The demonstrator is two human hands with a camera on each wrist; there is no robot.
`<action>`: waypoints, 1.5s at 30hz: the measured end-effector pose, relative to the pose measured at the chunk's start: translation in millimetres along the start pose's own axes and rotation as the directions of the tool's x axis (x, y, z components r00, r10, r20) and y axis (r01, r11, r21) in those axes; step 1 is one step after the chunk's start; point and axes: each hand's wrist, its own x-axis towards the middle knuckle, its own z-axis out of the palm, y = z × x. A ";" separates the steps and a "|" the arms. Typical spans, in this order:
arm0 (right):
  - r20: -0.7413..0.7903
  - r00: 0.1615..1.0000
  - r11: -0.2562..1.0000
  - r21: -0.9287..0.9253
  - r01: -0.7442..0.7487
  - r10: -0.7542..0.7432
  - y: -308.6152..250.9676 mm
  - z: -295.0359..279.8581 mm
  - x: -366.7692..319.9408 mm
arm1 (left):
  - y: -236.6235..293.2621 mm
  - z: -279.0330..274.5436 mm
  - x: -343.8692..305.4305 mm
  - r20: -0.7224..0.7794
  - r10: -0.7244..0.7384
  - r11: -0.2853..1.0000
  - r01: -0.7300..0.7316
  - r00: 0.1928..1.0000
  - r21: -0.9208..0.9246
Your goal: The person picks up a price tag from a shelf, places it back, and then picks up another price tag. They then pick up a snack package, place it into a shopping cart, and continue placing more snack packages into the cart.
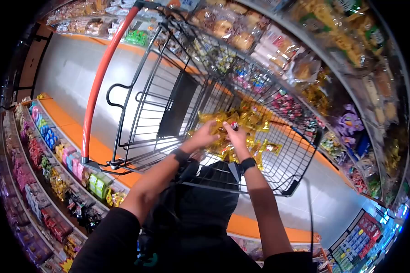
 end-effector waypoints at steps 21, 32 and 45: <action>-0.144 0.827 0.742 0.376 0.554 -0.544 -130.8 -235.7 -266.6 | 317.2 115.0 -156.8 -0.095 0.383 0.853 -0.391 0.919 -0.346; -0.139 0.780 0.722 0.307 0.620 -0.611 -112.8 -280.4 -272.0 | 329.0 160.4 -154.3 -0.153 0.460 0.839 -0.485 0.875 -0.249; -0.013 0.610 0.561 -0.410 0.720 -0.792 -99.7 -362.1 -183.7 | 309.7 214.8 -16.9 0.197 0.508 0.854 -0.520 0.839 0.012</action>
